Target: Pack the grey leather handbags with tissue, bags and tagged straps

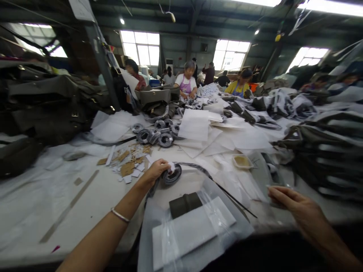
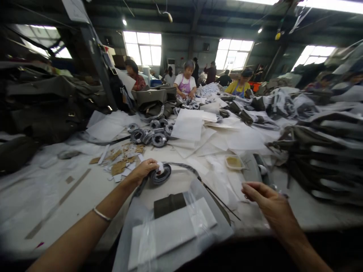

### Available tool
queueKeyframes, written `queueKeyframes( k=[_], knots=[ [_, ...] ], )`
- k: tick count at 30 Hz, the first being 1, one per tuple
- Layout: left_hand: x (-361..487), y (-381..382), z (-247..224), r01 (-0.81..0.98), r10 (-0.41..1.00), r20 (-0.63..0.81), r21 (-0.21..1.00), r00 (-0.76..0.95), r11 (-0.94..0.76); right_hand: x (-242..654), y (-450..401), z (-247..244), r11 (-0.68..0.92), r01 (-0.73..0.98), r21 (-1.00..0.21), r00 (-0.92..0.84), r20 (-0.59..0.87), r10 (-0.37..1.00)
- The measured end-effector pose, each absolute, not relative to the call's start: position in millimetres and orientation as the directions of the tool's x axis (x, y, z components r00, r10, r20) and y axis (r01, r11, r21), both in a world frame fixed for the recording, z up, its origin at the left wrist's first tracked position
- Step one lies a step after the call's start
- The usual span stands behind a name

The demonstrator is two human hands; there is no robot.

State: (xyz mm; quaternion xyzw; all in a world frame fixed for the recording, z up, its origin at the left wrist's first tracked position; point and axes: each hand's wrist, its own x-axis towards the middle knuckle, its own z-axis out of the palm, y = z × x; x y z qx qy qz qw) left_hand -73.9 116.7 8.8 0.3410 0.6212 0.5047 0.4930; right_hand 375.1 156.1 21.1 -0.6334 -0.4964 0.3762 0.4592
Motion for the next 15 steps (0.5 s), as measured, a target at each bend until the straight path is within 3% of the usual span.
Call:
queueKeyframes(
  k=[2,4,7,9,15],
  knots=[
    [-73.1,115.7,7.9,-0.058,0.924,-0.253,0.967,-0.287,0.246,315.0,152.9,48.4,0.011,0.304,-0.953,0.006,0.014,1.000],
    [-72.2,114.4,7.6,-0.040,0.930,-0.232,0.972,-0.287,0.230,249.1,147.9,68.6,0.101,0.207,-0.973,-0.255,0.046,0.966],
    [-71.5,113.5,5.9,-0.022,0.938,-0.202,0.979,-0.281,0.204,162.7,144.3,76.1,0.079,0.114,-0.990,-0.538,0.006,0.843],
    [-72.2,113.9,3.3,-0.021,0.942,-0.192,0.981,-0.276,0.194,123.4,146.2,68.7,0.068,0.089,-0.994,-0.593,0.002,0.805],
    [-76.7,116.8,-5.0,-0.048,0.946,-0.193,0.981,-0.262,0.187,81.4,160.1,33.0,0.034,0.114,-0.993,-0.538,-0.033,0.842]
  ],
)
